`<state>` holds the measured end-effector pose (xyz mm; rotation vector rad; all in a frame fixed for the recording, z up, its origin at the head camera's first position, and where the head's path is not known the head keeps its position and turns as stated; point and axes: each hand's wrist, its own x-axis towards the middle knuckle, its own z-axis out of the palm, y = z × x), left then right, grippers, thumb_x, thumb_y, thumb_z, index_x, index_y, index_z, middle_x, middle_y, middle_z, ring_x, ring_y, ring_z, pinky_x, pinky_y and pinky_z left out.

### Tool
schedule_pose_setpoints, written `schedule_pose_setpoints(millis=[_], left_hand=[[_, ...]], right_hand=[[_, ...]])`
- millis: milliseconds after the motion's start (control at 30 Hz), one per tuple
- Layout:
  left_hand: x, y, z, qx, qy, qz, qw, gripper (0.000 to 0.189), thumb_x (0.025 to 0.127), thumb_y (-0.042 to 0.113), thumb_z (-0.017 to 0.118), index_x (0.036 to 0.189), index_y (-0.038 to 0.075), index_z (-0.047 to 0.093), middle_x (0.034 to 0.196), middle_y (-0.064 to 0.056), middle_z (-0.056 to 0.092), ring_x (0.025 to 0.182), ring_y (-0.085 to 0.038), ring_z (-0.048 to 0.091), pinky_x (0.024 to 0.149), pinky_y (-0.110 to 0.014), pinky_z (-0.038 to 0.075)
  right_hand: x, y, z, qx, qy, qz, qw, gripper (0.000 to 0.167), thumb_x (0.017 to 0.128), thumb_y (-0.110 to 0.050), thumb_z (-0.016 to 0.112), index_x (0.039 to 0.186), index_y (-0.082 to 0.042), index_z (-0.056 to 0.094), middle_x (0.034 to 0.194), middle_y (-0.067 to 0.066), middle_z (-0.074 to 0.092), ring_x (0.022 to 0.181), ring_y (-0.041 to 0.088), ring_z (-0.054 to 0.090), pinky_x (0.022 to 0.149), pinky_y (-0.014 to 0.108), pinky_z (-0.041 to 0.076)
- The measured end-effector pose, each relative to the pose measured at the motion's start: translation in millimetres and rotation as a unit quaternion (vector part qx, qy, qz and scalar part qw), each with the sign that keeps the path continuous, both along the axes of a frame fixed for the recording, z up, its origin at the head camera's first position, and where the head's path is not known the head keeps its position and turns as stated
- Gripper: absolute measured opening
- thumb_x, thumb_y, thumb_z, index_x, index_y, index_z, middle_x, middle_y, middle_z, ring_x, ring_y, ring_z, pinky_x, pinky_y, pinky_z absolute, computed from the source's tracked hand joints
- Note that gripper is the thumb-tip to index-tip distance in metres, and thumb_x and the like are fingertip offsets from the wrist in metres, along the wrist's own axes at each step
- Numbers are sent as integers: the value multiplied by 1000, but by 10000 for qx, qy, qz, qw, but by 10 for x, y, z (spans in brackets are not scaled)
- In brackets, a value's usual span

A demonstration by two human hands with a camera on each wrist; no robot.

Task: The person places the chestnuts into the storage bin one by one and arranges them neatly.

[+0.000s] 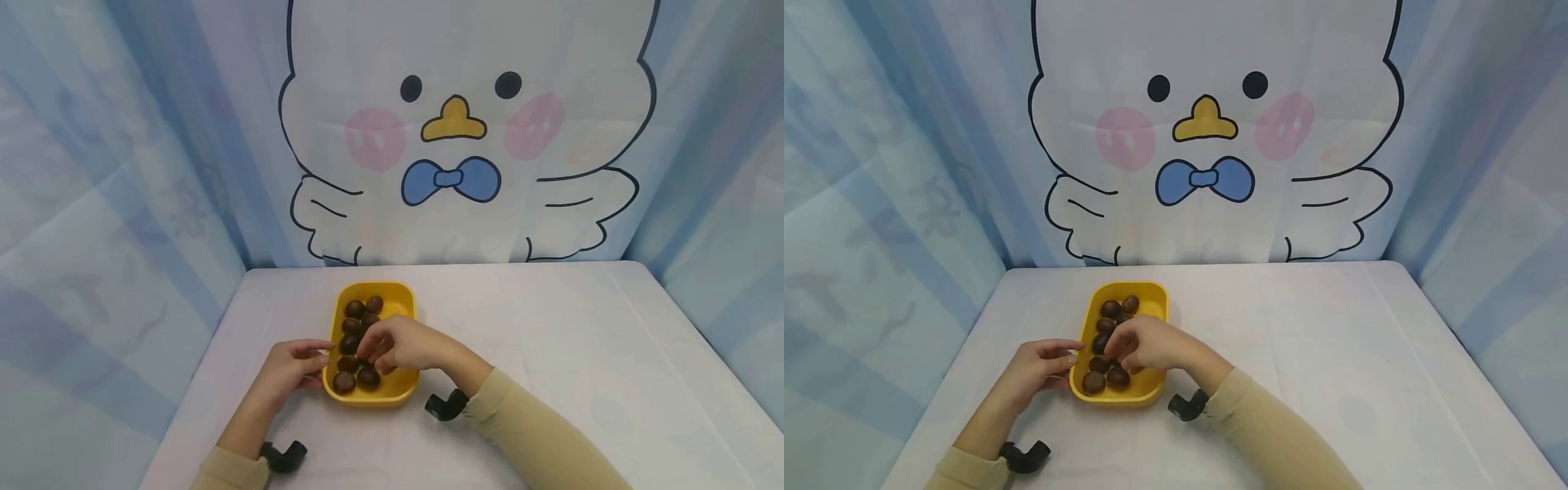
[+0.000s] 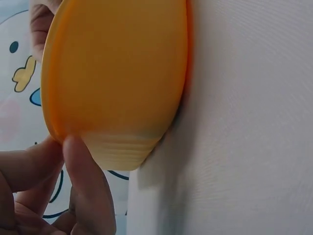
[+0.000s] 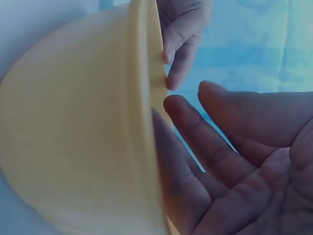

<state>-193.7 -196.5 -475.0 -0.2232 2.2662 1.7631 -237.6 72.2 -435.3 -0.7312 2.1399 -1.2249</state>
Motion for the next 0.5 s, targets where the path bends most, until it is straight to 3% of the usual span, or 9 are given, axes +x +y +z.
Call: schedule_pose_setpoints(millis=[300, 500], left_hand=[[15, 53, 76, -450, 255, 198, 9985, 32, 96, 4, 73, 127, 2, 78, 96, -11, 71, 67, -18, 69, 62, -32, 66], [39, 84, 145, -1059, 274, 396, 9932, 34, 101, 11, 71, 135, 8, 75, 108, -15, 74, 77, -21, 73, 71, -33, 68]], right_hand=[[-50, 193, -63, -830, -683, -299, 9938, 41, 96, 3, 73, 136, -2, 69, 133, 20, 73, 120, 39, 74, 89, 39, 68], [-50, 443, -77, -988, -647, -671, 9907, 49, 93, -5, 76, 142, -3, 65, 145, 26, 65, 129, 44, 69, 93, 40, 67]])
